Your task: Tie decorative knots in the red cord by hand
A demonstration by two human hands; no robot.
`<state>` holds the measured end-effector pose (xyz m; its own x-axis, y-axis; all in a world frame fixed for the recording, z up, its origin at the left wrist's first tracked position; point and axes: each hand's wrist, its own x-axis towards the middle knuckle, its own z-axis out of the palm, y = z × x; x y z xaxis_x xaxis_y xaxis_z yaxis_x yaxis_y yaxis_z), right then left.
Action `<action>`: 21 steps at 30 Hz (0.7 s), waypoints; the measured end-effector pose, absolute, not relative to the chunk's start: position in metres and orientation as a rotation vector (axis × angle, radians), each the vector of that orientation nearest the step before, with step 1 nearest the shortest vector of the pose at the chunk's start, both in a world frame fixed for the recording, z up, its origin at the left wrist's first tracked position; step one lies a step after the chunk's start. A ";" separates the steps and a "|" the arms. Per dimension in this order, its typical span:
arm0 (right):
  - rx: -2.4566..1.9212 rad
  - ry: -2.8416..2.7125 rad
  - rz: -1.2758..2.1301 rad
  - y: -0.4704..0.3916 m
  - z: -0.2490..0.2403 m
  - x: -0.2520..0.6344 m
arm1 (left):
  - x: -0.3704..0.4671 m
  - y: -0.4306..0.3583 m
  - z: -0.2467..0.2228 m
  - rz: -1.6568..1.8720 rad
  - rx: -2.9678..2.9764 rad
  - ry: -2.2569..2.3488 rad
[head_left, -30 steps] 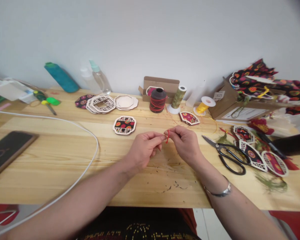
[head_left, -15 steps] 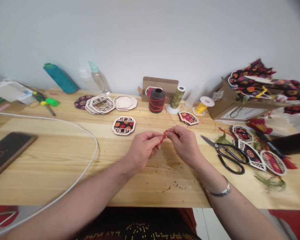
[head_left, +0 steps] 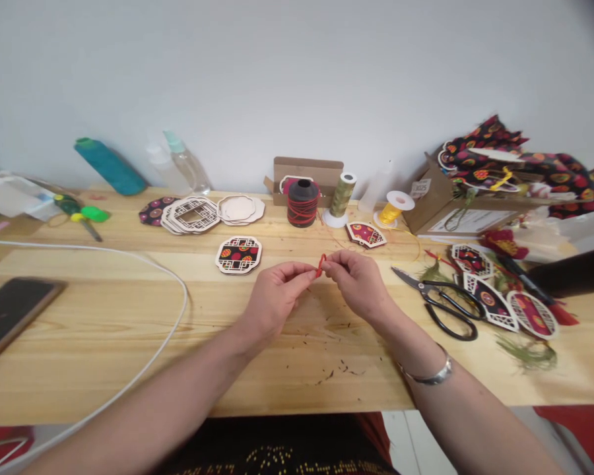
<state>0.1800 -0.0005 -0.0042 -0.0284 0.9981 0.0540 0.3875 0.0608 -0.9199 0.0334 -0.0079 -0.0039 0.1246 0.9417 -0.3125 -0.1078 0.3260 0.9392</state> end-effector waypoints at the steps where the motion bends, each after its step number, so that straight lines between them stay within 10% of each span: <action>1: -1.446 -1.536 0.948 0.000 -0.004 0.180 | 0.033 -0.007 -0.004 0.968 0.939 1.188; 21: -1.307 -1.244 1.267 0.000 0.002 0.179 | 0.035 -0.012 0.000 0.890 1.297 1.211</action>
<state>0.1794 -0.0005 0.0020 -0.0329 0.9956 -0.0879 0.0700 -0.0854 -0.9939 0.0345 -0.0120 -0.0003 0.1962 0.9694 -0.1474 0.1483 0.1193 0.9817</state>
